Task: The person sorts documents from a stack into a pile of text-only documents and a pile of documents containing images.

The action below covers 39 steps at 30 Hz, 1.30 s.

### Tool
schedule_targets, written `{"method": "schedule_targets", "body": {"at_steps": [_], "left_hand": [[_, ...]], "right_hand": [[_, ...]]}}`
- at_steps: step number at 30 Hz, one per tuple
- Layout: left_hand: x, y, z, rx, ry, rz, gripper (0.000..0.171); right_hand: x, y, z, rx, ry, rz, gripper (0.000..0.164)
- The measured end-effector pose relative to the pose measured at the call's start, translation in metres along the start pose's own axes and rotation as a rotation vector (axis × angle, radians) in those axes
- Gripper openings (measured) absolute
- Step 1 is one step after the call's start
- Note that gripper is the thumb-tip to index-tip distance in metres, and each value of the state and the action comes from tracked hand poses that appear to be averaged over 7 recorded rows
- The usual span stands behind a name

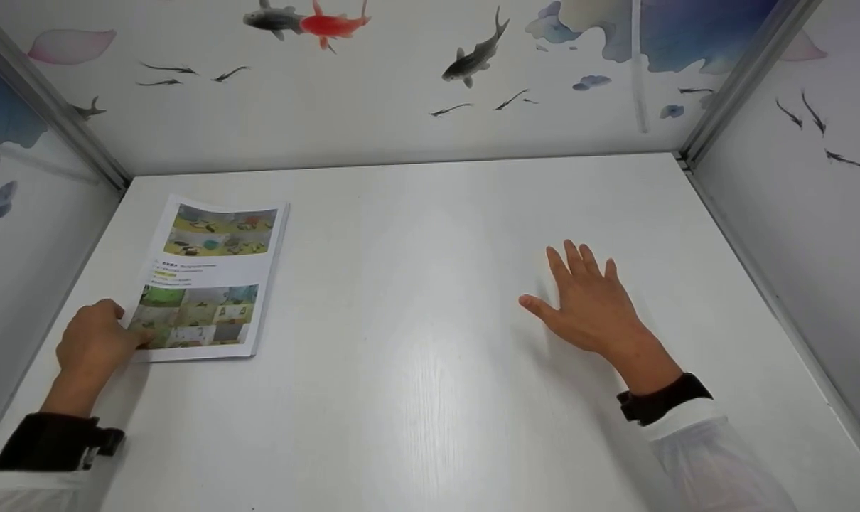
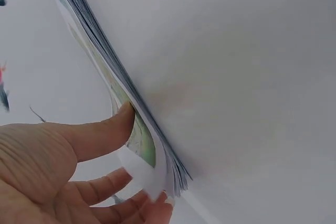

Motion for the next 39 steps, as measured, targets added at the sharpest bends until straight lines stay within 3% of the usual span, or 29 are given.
{"method": "schedule_targets", "body": {"at_steps": [3,12,21,28,33,39], "left_hand": [[-0.002,-0.003,0.002,-0.044,-0.013,-0.022,0.017],[-0.009,-0.011,0.011,-0.206,-0.045,-0.046,0.027],[-0.02,-0.031,0.007,-0.437,-0.072,-0.11,0.028],[-0.029,-0.035,-0.014,-0.626,-0.01,-0.187,0.023],[-0.035,-0.031,-0.035,-0.689,0.049,-0.224,0.022],[-0.039,-0.026,-0.06,-0.741,0.114,-0.236,0.019]], "right_hand": [[0.0,0.0,0.0,0.005,0.002,-0.003,0.094],[0.0,-0.001,0.002,0.021,-0.003,-0.008,0.093],[0.0,-0.006,0.01,0.04,-0.007,-0.033,0.091],[0.0,-0.012,0.027,0.062,-0.053,-0.104,0.084],[0.001,-0.016,0.041,0.084,-0.093,-0.198,0.076],[0.003,-0.023,0.057,0.193,-0.094,-0.255,0.068]]}}
Point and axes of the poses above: each hand's wrist, its own x-axis towards the middle knuckle, its own y-axis out of the palm, z = x × y, the point moved 6 cm from there along x, towards the middle knuckle, and after that the axes turned 7 degrees about z, right-handed, at the moved point
